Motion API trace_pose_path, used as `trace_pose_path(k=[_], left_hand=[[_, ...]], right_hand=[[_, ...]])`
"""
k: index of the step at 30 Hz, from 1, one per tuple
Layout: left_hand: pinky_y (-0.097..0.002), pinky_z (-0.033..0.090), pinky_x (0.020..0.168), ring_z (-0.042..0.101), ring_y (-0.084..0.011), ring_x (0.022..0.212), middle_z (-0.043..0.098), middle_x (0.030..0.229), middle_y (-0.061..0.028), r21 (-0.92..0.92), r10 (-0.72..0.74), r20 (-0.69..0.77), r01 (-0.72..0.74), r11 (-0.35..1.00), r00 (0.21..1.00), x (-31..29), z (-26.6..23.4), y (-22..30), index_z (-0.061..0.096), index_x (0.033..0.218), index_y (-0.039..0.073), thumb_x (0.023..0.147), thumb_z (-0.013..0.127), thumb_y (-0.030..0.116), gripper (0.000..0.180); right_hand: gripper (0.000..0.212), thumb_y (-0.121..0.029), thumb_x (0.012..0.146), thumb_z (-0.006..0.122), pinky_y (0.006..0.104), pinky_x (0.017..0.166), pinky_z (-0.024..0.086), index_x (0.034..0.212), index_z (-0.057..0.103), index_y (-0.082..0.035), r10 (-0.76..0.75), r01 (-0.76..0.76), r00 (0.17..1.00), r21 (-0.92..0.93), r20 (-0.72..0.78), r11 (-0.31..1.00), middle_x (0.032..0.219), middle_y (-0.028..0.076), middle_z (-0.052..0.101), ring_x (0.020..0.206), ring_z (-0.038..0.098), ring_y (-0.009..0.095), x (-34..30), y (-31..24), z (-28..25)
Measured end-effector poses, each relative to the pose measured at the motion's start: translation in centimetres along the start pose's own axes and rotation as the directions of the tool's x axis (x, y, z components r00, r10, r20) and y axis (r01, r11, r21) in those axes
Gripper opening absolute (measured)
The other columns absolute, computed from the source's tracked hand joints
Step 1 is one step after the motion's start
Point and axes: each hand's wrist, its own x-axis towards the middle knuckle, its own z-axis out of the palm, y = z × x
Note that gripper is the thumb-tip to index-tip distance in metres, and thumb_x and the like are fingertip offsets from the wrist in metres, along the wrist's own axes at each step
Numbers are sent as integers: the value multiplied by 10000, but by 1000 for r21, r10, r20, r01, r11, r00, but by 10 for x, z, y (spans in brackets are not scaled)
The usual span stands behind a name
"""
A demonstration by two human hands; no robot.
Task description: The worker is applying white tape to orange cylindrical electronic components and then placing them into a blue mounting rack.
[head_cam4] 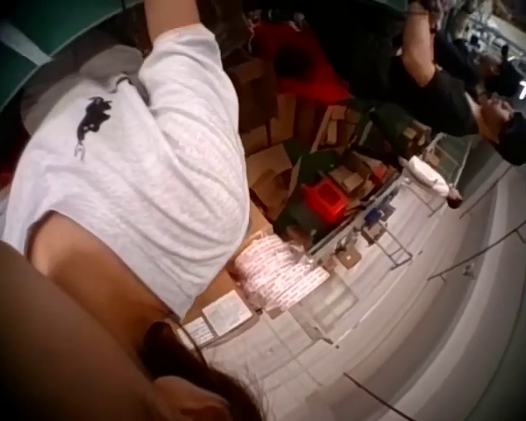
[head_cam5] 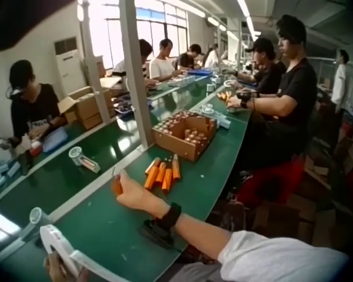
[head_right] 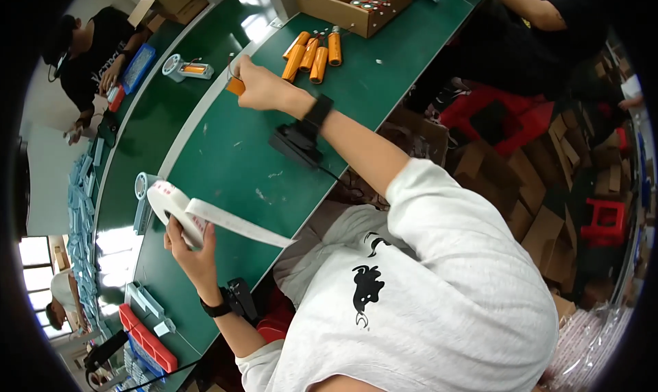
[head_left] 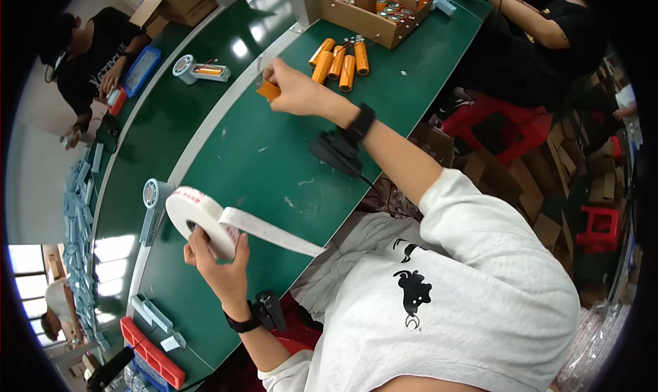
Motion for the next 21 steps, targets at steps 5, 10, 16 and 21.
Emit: trace_pose_path(k=[5, 10, 16, 21], left_hand=[[-364, 286, 917, 424, -282, 1051, 513, 1131, -156, 107, 76, -94, -66, 992, 993, 2, 9, 6, 446, 1183, -24, 635, 740, 111, 636], [-364, 301, 931, 432, -260, 1069, 526, 1167, -147, -92, -80, -199, 62, 994, 977, 16, 10, 24, 454, 1197, -41, 667, 714, 71, 601], [-353, 310, 949, 458, -240, 1033, 538, 1169, -140, -568, -418, -210, 238, 788, 884, 15, -2, 13, 446, 1216, -42, 660, 704, 37, 618], [-389, 274, 942, 484, -257, 1048, 553, 1141, -140, 96, -32, -228, 56, 994, 973, -10, 12, -3, 461, 1189, -46, 627, 696, 14, 612]], right_hand=[[415, -141, 698, 727, 224, 540, 398, 1012, 499, 7, 114, -456, 830, 545, 547, 704, 718, 9, 521, 612, 497, 84, -91, -108, 15], [316, -195, 726, 716, 240, 521, 390, 900, 568, 24, 20, -255, 923, 572, 383, 780, 660, 32, 524, 555, 485, 90, -109, -101, 25], [220, -169, 795, 666, 204, 525, 385, 910, 592, 3, 120, -280, 855, 254, 505, 926, 744, 23, 557, 649, 513, 64, -119, -90, 7], [226, -154, 824, 632, 226, 572, 428, 940, 595, 36, 81, -341, 912, 633, 402, 695, 798, 44, 557, 678, 523, 79, -110, -94, 3]])
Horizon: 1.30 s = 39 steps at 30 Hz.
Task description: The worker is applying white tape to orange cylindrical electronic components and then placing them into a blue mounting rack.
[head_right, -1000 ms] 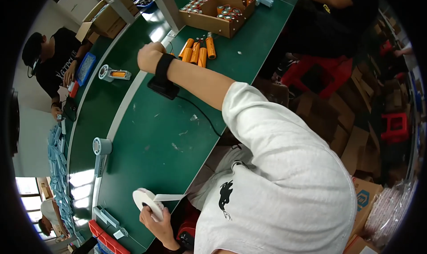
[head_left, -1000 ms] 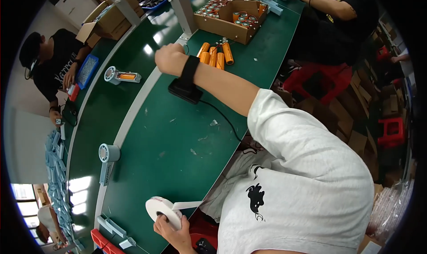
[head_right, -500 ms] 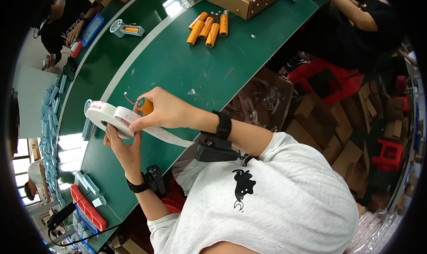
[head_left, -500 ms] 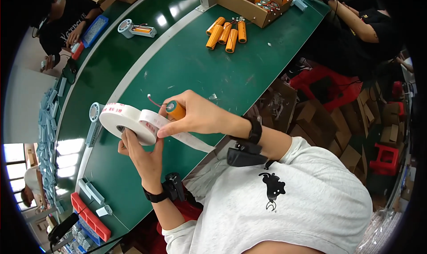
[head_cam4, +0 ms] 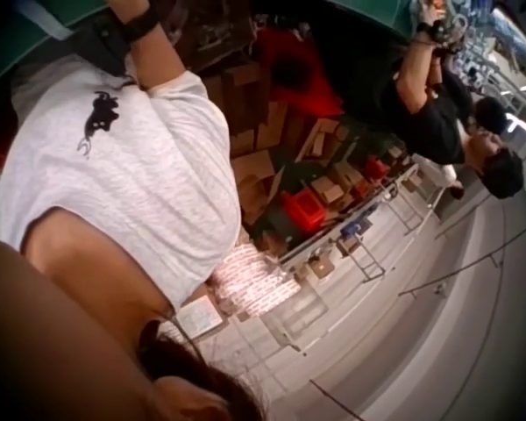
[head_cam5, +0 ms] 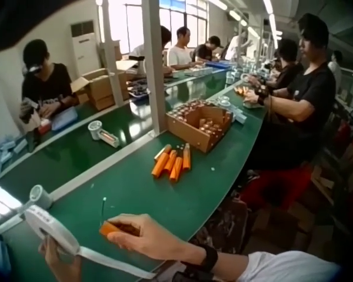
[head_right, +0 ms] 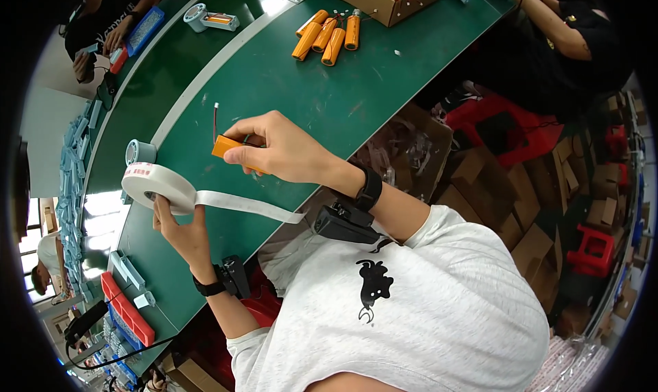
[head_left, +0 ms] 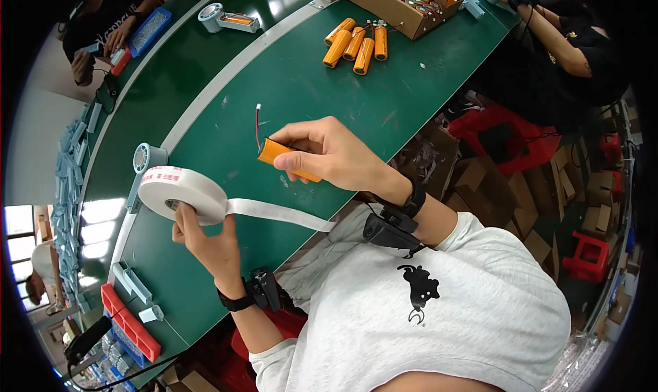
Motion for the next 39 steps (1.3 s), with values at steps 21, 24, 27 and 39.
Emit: trace_pose_path(k=[21, 24, 27, 39], left_hand=[[-376, 235, 830, 501, -248, 941, 568, 958, -167, 112, -16, 100, 5, 994, 995, -2, 10, 36, 486, 1129, -66, 674, 714, 174, 562], [-375, 235, 827, 502, -246, 916, 566, 929, -168, 123, -6, 139, -12, 992, 990, 1, 14, 42, 489, 1122, -67, 685, 713, 198, 558], [-378, 234, 829, 502, -246, 912, 562, 914, -170, 129, -3, 213, -25, 991, 977, -1, 16, 48, 492, 1118, -67, 690, 713, 211, 557], [-396, 375, 806, 489, -314, 864, 589, 963, -137, 331, -475, 234, 389, 859, 849, -57, -87, -46, 554, 1048, -11, 758, 665, 129, 341]], right_hand=[[227, -93, 872, 536, 267, 716, 492, 1034, 489, 59, -105, 173, 957, 238, -271, 956, 950, 117, 610, 847, 594, 168, 53, 15, 31], [223, -83, 883, 511, 282, 773, 500, 1048, 459, 58, -95, 185, 962, 356, -257, 916, 970, 138, 616, 895, 607, 197, 58, 24, 38], [205, -74, 893, 487, 300, 821, 499, 1045, 439, 55, -119, 196, 968, 364, -222, 911, 992, 157, 617, 940, 609, 225, 62, 30, 46], [224, -96, 873, 482, 307, 678, 503, 1015, 423, 67, -322, 314, 940, 77, 112, 946, 903, 195, 573, 832, 636, 248, 162, -5, 119]])
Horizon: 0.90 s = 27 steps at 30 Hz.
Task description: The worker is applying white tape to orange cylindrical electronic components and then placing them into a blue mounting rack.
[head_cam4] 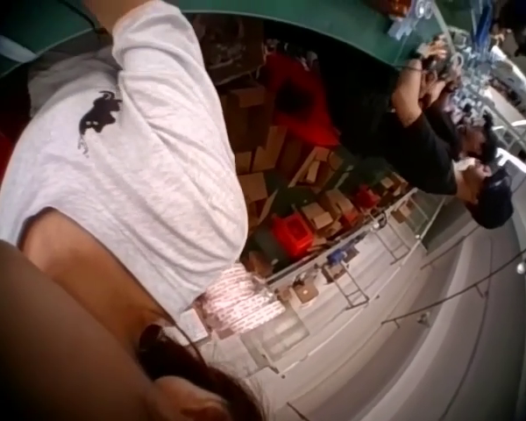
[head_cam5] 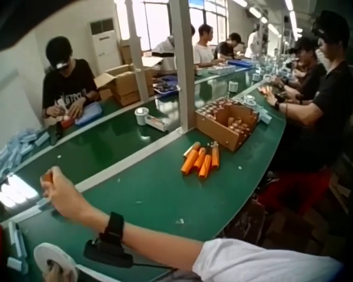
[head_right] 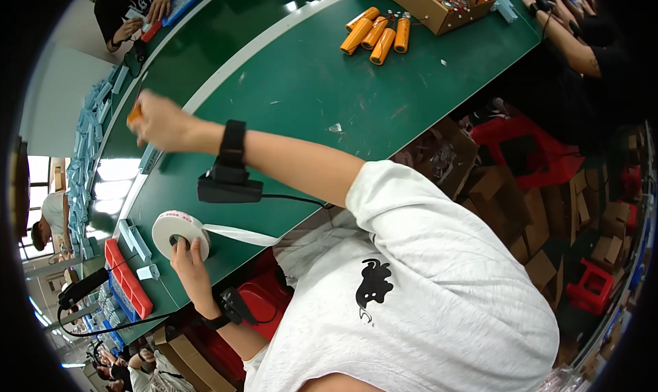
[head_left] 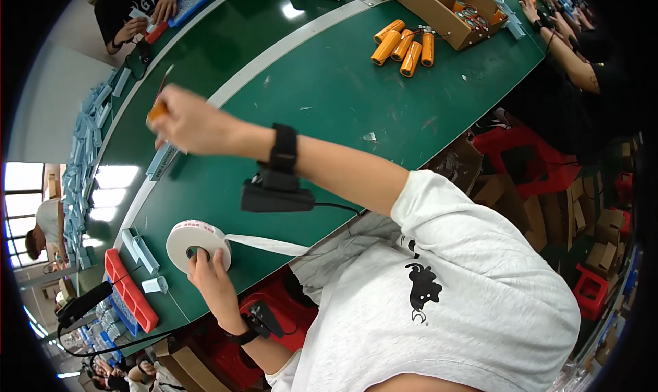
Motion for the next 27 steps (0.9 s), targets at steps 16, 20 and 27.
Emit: trace_pose_path(k=[16, 20, 27], left_hand=[[-373, 401, 893, 452, -311, 1129, 428, 1293, -116, -126, 445, 75, -434, 892, 892, 64, -60, 55, 415, 1268, 77, 638, 711, 18, 699], [-412, 304, 1009, 294, -325, 1260, 300, 1375, -123, -20, 652, 296, -678, 735, 698, 101, -18, 58, 319, 1323, 113, 579, 746, 35, 862], [-466, 286, 1014, 335, -346, 1222, 386, 1287, -101, -114, 639, 154, -628, 769, 754, 93, 19, 77, 429, 1192, 120, 623, 724, 73, 643]], right_hand=[[219, -167, 756, 500, 395, 531, 426, 804, 624, 7, 661, 416, 392, -764, 640, 493, 653, 158, 588, 599, 561, 294, -1, 20, 1], [274, -165, 832, 535, 391, 628, 469, 1012, 468, 30, 654, 435, 346, -732, 673, 524, 841, 209, 615, 760, 624, 314, -62, -37, -25], [284, -24, 731, 653, 366, 770, 478, 977, 516, 12, -82, 279, 905, -438, 417, 854, 1032, 171, 600, 918, 603, 274, -131, -58, -107]])
